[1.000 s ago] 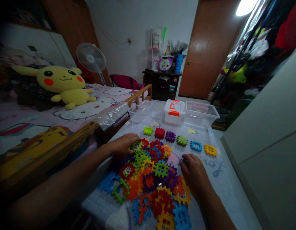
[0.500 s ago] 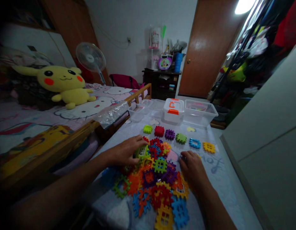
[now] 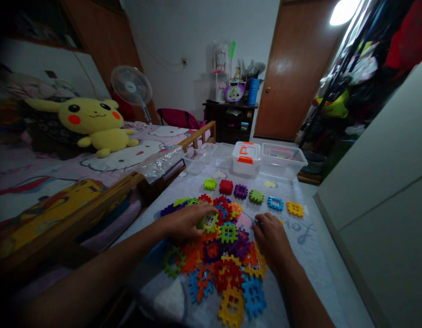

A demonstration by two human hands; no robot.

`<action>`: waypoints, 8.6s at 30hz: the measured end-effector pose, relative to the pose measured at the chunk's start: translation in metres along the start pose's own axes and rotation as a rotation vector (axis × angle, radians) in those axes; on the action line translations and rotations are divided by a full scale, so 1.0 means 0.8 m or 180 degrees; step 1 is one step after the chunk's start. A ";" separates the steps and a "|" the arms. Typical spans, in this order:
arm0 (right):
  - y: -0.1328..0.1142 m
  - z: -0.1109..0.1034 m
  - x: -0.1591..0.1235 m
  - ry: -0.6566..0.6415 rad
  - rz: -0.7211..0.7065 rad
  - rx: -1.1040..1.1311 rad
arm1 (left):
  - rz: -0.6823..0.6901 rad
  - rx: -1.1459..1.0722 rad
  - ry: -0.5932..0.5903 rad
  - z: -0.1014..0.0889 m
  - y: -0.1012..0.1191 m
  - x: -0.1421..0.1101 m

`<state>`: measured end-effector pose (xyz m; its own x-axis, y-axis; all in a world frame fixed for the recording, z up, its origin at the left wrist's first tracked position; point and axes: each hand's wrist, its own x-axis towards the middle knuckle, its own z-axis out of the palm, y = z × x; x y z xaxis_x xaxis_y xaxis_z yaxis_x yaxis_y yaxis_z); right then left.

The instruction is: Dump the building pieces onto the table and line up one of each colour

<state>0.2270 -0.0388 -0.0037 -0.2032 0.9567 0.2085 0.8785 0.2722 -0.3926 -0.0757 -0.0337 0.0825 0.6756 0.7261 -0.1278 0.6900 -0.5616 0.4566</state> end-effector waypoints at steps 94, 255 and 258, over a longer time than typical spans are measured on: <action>-0.002 0.000 -0.003 -0.0001 0.0110 0.0158 | -0.0655 0.0948 -0.0014 -0.060 -0.150 0.159; -0.097 -0.039 0.050 -0.0995 0.0182 0.0156 | -0.1033 -0.3392 0.1851 0.020 -0.183 0.004; -0.101 -0.031 0.051 -0.0986 0.0231 0.0169 | -0.1002 -0.3397 0.1849 0.021 -0.184 0.004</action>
<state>0.1587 -0.0243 0.0585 -0.2699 0.9576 -0.1012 0.8735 0.1992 -0.4443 -0.1710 0.0444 0.0004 0.1188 0.9898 -0.0782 0.0631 0.0710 0.9955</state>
